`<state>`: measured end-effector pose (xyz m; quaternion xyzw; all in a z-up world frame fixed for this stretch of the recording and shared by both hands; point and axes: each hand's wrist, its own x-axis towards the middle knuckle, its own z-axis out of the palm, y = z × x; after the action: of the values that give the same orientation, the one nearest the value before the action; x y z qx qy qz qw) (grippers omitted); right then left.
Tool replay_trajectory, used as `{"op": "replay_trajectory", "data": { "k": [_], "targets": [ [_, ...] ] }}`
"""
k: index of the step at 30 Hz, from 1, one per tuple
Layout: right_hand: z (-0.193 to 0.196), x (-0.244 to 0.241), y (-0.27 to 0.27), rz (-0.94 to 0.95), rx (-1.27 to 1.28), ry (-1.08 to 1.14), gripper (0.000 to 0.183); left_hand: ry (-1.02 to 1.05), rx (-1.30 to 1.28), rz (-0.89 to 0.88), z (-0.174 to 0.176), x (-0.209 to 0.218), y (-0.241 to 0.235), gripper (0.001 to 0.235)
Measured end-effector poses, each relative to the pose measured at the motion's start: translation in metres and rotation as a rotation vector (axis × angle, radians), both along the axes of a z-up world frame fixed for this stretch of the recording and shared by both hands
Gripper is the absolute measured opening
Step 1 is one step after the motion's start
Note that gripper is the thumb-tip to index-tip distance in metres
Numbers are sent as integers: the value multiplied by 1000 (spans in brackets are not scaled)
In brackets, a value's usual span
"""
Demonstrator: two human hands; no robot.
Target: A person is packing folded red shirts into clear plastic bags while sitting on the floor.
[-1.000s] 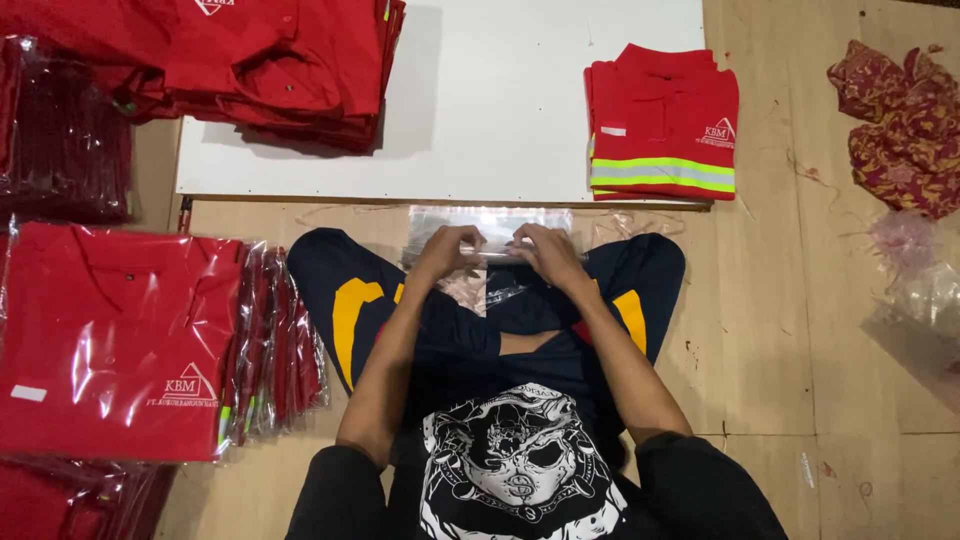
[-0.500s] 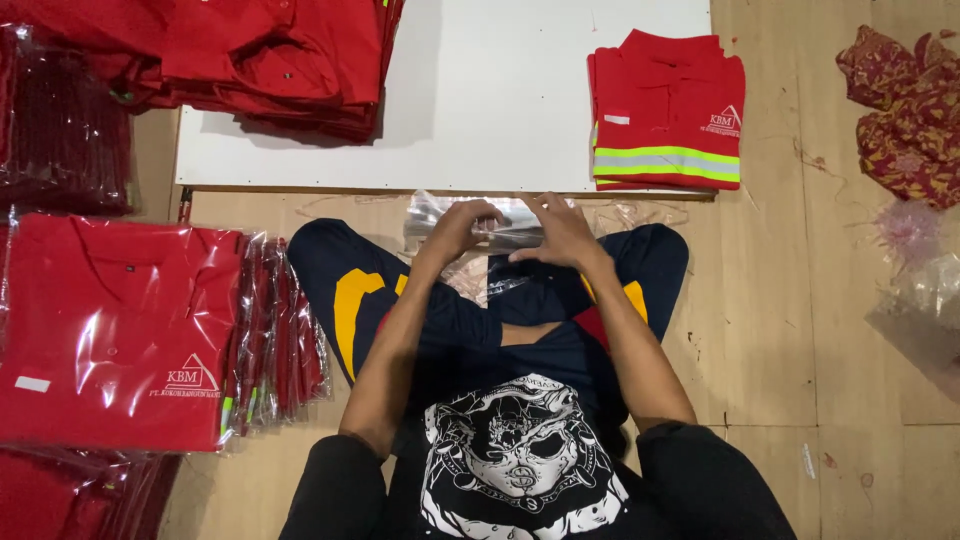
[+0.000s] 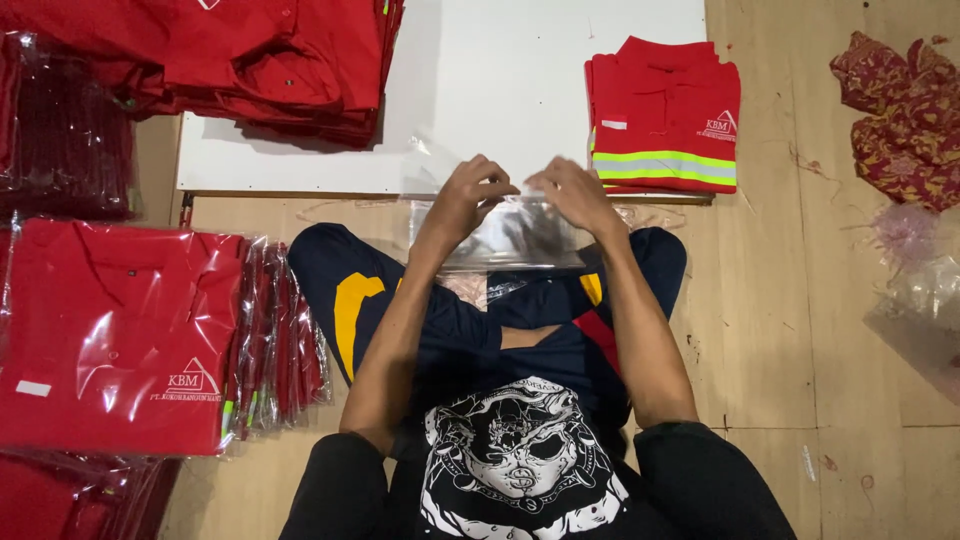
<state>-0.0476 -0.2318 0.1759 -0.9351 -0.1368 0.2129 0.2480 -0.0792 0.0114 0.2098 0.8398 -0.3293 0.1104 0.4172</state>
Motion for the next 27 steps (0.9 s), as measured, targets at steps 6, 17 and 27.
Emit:
{"op": "replay_trajectory", "data": {
  "k": [6,17,27],
  "targets": [
    [65,13,14,-122,456,7,54,-637,0,170,19,9,-6,24],
    [107,16,32,-123,593,-703,52,-854,33,328,-2,0,2,16],
    [0,22,33,-150,286,-1204,17,-155,358,527,-54,-8,-6,73]
  ]
}}
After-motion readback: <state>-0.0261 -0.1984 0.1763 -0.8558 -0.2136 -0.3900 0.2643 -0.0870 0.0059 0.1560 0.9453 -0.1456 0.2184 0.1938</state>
